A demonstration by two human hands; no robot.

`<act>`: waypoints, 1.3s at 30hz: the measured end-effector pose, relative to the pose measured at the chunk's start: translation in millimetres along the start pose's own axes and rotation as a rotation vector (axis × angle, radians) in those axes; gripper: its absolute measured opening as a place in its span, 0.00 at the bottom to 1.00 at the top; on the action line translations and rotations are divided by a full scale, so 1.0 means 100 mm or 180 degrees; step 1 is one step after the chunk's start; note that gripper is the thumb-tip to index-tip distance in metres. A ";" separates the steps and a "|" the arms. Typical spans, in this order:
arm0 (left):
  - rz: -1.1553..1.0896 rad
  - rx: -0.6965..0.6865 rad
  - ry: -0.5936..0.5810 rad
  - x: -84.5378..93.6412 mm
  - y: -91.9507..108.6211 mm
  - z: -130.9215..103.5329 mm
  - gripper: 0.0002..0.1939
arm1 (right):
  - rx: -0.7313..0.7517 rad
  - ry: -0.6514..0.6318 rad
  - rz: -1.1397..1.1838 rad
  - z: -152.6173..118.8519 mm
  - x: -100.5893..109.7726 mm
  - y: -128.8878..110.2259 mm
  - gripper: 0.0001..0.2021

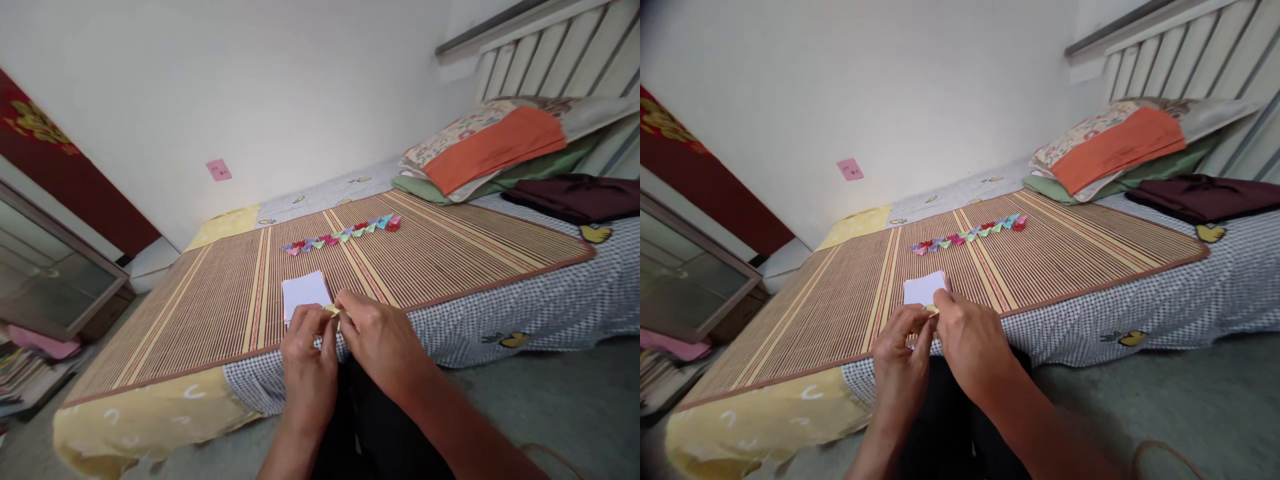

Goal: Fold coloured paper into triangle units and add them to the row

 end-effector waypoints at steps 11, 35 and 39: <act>-0.0893 0.1019 -0.0241 0.00 -0.07 0.01 0.04 | 0.0221 0.0477 0.0322 0.03 -0.02 0.03 0.08; -0.0133 0.1251 -0.1014 0.17 -0.03 0.21 0.09 | 0.0865 0.0566 0.0134 -0.04 -0.06 -0.07 0.11; 0.0352 0.1054 -0.0743 0.16 0.03 0.17 0.07 | 0.0816 0.0551 0.0157 -0.03 -0.05 -0.07 0.09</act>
Point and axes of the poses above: each hand's wrist, its own z-axis towards the middle knuckle, its own x-axis out of the back of the hand, y = z × x, the point moved 1 cm from there along z, towards the middle knuckle, and after that the axes turned 7 degrees about y, right-handed, at the moved point
